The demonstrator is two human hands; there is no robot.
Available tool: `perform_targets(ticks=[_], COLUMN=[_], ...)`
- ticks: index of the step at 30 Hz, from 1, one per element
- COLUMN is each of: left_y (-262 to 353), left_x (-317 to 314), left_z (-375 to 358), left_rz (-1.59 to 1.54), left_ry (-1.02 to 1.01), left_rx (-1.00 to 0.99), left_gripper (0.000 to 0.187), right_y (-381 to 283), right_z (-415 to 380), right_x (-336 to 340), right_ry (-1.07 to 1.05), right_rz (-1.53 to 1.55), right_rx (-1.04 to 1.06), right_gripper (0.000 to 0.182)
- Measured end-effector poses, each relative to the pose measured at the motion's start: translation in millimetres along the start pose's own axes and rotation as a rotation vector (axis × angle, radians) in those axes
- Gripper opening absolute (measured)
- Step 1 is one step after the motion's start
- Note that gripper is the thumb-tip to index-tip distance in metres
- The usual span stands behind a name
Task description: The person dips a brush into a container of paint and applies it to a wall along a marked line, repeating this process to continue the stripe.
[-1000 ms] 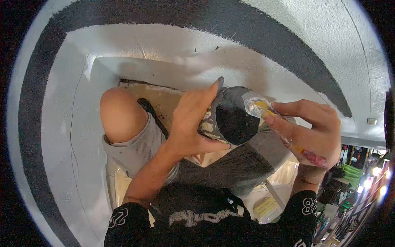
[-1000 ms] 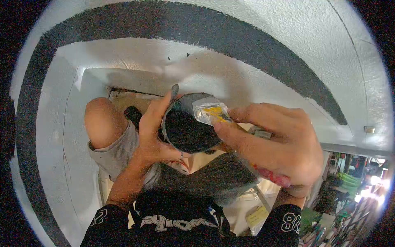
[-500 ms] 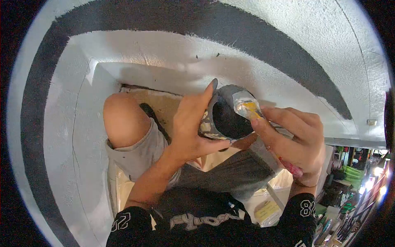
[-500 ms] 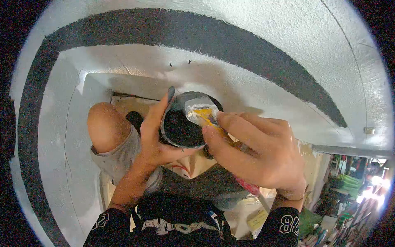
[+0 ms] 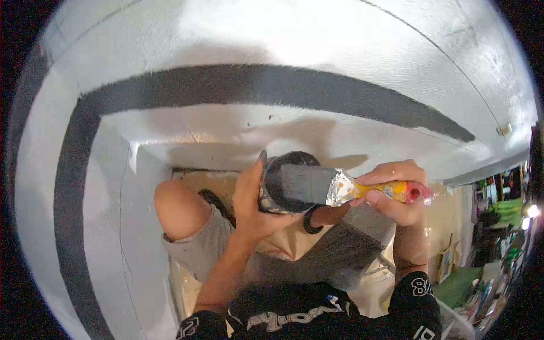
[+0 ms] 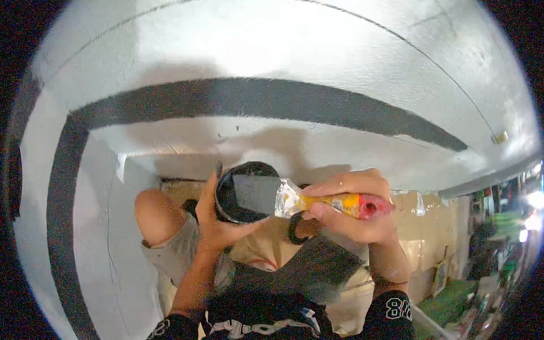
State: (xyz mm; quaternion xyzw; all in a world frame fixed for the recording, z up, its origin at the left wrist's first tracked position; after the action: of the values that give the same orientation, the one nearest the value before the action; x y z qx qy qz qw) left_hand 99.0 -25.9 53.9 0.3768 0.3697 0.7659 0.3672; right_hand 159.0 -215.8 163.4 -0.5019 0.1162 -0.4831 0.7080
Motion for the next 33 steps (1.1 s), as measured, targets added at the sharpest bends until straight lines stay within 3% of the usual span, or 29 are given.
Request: perform_targets(ticks=[1, 3, 8, 19, 22, 24, 27, 33], left_y=[-2, 1, 5, 45, 49, 37, 47, 57], left_x=[0, -6, -14, -15, -16, -22, -20, -20], left_z=[0, 1, -4, -29, -46, -60, -78, -86], left_rz=[-0.045, -0.086, -0.138, -0.205, -0.252, -0.321, -0.154, -0.263], left_ry=[0.017, -0.019, -0.025, -0.056, -0.046, -0.085, -0.026, -0.069], left_rx=[0.014, -0.008, 0.015, -0.092, -0.046, 0.087, 0.032, 0.071], left_gripper=[0.102, 0.102, 0.102, 0.097, 0.097, 0.097, 0.094, 0.089], right_y=[-2, 21, 18, 3, -11, -11, -10, -1], right_z=[-5, -24, -43, -90, -98, -107, -116, -125], right_x=[2, 6, -2, -3, -3, -6, -12, -21], right_ry=[0.027, 0.234, 0.352, 0.419, 0.418, 0.415, 0.384, 0.39], right_rz=[-0.011, 0.323, 0.42, 0.424, 0.424, 0.424, 0.427, 0.447], right_rx=[0.017, -0.225, -0.228, -0.187, -0.181, -0.19, -0.189, -0.174], right_gripper=[0.02, 0.017, 0.019, 0.018, 0.019, 0.02, 0.023, 0.026])
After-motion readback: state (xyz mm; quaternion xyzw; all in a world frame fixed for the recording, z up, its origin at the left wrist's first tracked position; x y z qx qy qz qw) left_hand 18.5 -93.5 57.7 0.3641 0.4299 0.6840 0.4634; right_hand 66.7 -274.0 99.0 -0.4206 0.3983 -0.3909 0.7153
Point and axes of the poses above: each hand's wrist, its own z-axis towards the middle knuckle, its own x-axis out of the back of the hand, y = z × x, the point moved 9 cm from there along z, towards the middle knuckle, and after that the axes turned 13 degrees about x, right-handed, at the moved point
